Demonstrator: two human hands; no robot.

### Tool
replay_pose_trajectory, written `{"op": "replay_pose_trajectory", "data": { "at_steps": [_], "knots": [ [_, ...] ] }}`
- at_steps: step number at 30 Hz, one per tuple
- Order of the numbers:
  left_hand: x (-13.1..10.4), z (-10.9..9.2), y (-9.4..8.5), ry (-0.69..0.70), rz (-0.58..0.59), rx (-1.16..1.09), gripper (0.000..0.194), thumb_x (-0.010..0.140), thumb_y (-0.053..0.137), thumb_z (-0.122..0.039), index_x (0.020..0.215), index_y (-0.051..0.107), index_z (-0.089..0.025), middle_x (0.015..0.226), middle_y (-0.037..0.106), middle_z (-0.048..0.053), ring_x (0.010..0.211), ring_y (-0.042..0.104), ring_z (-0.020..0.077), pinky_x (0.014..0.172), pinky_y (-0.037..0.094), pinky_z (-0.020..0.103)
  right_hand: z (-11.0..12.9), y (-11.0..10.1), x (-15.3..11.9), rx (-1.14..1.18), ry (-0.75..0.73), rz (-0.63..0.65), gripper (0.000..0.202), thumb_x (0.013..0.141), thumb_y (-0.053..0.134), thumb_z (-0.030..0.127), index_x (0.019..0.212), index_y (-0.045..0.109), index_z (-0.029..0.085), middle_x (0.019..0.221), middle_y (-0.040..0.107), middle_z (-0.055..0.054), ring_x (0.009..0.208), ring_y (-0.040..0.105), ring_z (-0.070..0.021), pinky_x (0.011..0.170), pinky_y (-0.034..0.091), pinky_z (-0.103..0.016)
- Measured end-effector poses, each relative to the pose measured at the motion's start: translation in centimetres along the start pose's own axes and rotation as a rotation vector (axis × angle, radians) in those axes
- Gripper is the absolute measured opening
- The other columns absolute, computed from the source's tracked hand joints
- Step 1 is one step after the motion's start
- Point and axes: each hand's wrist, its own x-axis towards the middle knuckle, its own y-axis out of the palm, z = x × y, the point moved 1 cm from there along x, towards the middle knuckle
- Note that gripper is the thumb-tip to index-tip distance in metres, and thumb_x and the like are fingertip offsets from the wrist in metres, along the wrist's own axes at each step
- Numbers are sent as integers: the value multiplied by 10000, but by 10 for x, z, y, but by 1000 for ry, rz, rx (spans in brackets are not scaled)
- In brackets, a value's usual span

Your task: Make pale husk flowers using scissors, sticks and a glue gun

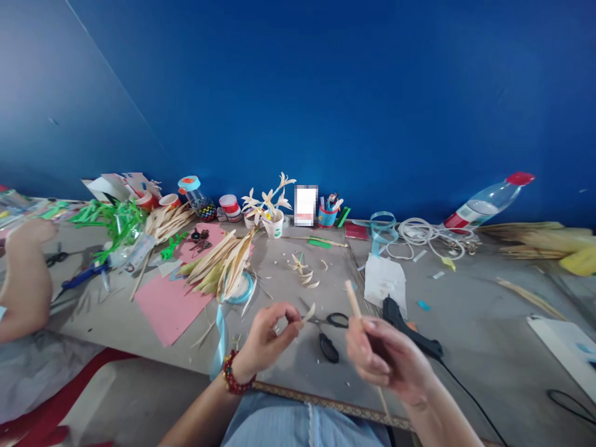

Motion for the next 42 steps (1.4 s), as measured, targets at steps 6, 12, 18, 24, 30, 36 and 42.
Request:
{"op": "replay_pose_trajectory", "data": {
  "at_steps": [6, 12, 18, 24, 30, 36, 42],
  "knots": [
    [1, -2, 7, -71, -22, -100, 163, 898, 578, -255, 762, 586, -165, 685, 616, 11, 664, 572, 133, 665, 439, 235, -10, 6, 5, -461, -217, -344, 386, 859, 618, 546, 816, 629, 163, 574, 433, 46, 465, 299, -64, 409, 168, -190],
    [5, -12, 11, -13, -26, -64, 119, 872, 598, -224, 767, 600, -168, 721, 659, 25, 696, 610, 149, 687, 459, 247, -19, 24, 14, -810, -310, -216, 396, 933, 522, 517, 759, 581, 166, 647, 414, 35, 562, 348, -101, 491, 257, -232],
    [0, -10, 9, 49, 3, 5, 63, 877, 580, -202, 824, 600, -175, 739, 650, 26, 707, 617, 159, 708, 473, 268, -20, 20, 20, -789, -286, -197, 477, 912, 530, 555, 641, 566, 164, 581, 411, 32, 526, 338, -98, 467, 210, -239],
    [0, -18, 5, 194, 48, -10, 85, 877, 539, -136, 872, 611, -179, 809, 671, 56, 819, 624, 181, 777, 485, 290, -28, 10, 20, -255, 31, -43, 444, 834, 644, 528, 605, 568, 156, 405, 274, 108, 353, 137, -39, 345, 80, -194],
    [1, -6, 3, 39, 23, -47, 131, 891, 567, -224, 778, 593, -161, 731, 641, 46, 764, 612, 171, 712, 483, 261, -4, -6, 5, 28, 9, 37, 460, 795, 664, 548, 569, 484, 191, 404, 256, 114, 350, 81, -35, 308, 73, -161],
    [3, -5, 6, -26, 26, -90, 169, 890, 581, -281, 774, 600, -159, 702, 651, 36, 681, 610, 148, 648, 469, 234, -7, 2, 6, -527, -169, -246, 470, 902, 531, 585, 772, 633, 145, 526, 381, 56, 438, 245, -70, 396, 141, -209],
    [4, -8, 7, 61, 36, -32, 69, 880, 582, -220, 829, 596, -176, 743, 672, 33, 712, 633, 153, 705, 490, 257, -19, 22, 16, -956, -340, -182, 464, 952, 480, 523, 668, 572, 168, 633, 477, 7, 598, 405, -122, 539, 284, -247]
  ]
}}
